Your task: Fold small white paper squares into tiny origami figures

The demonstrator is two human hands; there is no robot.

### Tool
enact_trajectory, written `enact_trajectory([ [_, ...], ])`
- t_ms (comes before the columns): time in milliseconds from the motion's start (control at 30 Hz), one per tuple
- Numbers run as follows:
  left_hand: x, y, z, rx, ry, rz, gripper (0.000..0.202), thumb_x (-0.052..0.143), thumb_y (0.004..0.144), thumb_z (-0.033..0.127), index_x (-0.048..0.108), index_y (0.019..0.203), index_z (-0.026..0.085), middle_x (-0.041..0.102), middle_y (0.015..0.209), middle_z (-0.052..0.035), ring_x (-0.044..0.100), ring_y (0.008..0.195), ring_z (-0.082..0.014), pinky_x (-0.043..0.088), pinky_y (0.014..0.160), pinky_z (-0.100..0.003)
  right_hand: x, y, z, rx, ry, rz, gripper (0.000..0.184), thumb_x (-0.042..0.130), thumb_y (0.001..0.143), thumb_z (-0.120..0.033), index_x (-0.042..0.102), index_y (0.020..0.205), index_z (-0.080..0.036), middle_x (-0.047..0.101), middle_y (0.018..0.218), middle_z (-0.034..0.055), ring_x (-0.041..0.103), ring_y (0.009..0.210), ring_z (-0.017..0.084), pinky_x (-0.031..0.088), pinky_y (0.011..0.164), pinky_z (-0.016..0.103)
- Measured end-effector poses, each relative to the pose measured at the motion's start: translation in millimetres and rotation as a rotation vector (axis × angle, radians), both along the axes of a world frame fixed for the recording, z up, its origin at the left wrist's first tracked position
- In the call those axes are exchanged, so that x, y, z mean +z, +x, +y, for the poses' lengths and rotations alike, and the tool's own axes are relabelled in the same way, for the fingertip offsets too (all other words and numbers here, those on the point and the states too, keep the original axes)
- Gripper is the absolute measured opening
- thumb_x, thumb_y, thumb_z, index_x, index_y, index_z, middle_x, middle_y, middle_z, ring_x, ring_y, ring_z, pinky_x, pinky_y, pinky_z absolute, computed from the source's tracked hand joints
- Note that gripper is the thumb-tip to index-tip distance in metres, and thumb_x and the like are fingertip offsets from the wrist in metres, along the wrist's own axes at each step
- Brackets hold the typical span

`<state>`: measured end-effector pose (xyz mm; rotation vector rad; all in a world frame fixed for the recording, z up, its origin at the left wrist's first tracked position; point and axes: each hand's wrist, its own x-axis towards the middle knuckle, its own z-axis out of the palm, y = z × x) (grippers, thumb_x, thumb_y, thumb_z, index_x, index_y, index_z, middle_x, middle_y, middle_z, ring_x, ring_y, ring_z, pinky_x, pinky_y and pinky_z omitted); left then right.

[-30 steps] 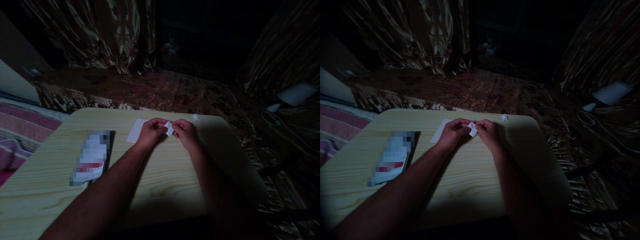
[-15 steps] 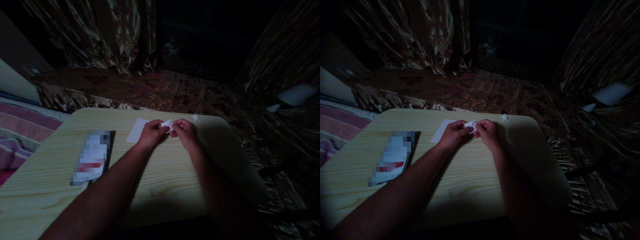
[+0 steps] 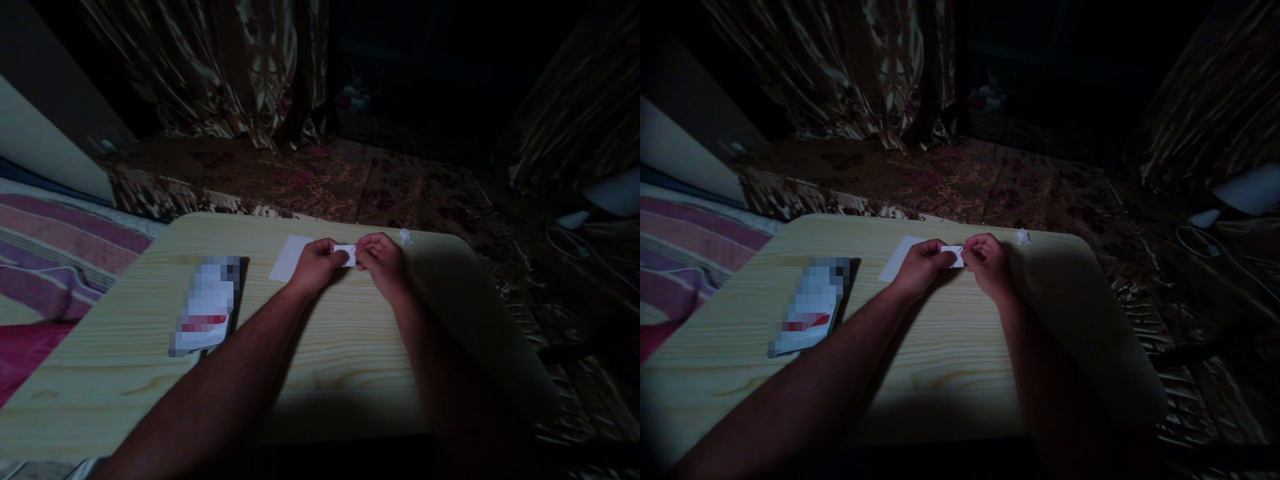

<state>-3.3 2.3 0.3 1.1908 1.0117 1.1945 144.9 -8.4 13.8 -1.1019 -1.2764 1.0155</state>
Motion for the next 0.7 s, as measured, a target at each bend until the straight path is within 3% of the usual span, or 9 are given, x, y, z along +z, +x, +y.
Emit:
enact_trajectory([
  [133,0.2,1.0,-0.6,0.001,0.012,-0.004,0.021,0.071,0.064,0.03,0.056,0.065,0.015,0.055,0.057,0.0026,0.046,0.049,-0.0076,0.033,0.048,-0.021,-3.9,0.1,1.3,0.016,0.011,-0.02,0.02,0.062,0.07,-0.027,0.053,0.086,-0.019,0.06,0.069,-0.0019,0.056,0.051,0.01,0.045,0.045,0.021],
  [300,3.6,3.2,-2.7,0.005,-0.005,-0.081,0.027,0.074,0.062,0.028,0.062,0.082,0.014,0.064,0.068,-0.0006,0.053,0.053,-0.0093,0.039,0.051,-0.021,-7.3,1.0,2.5,0.013,0.015,-0.034,0.02,0.06,0.07,-0.025,0.052,0.088,-0.019,0.059,0.065,-0.0042,0.055,0.047,0.009,0.045,0.044,0.021],
  [500,6.7,1.3,-1.3,0.019,-0.025,-0.137,0.031,0.074,0.059,0.023,0.063,0.087,0.014,0.063,0.064,0.0011,0.054,0.053,-0.0095,0.042,0.054,-0.022,-4.5,-0.9,-1.1,0.054,0.041,-0.064,0.02,0.06,0.071,-0.021,0.056,0.09,-0.019,0.061,0.062,-0.0043,0.056,0.05,0.009,0.046,0.048,0.021],
  [700,9.9,-2.7,-1.6,-0.072,-0.035,-0.149,0.031,0.074,0.057,0.019,0.063,0.085,0.015,0.062,0.063,0.0025,0.054,0.053,-0.0094,0.043,0.056,-0.023,-2.2,3.3,-2.1,0.119,0.057,-0.104,0.018,0.062,0.073,-0.024,0.064,0.09,-0.019,0.067,0.076,0.0005,0.062,0.062,0.011,0.05,0.054,0.022],
])
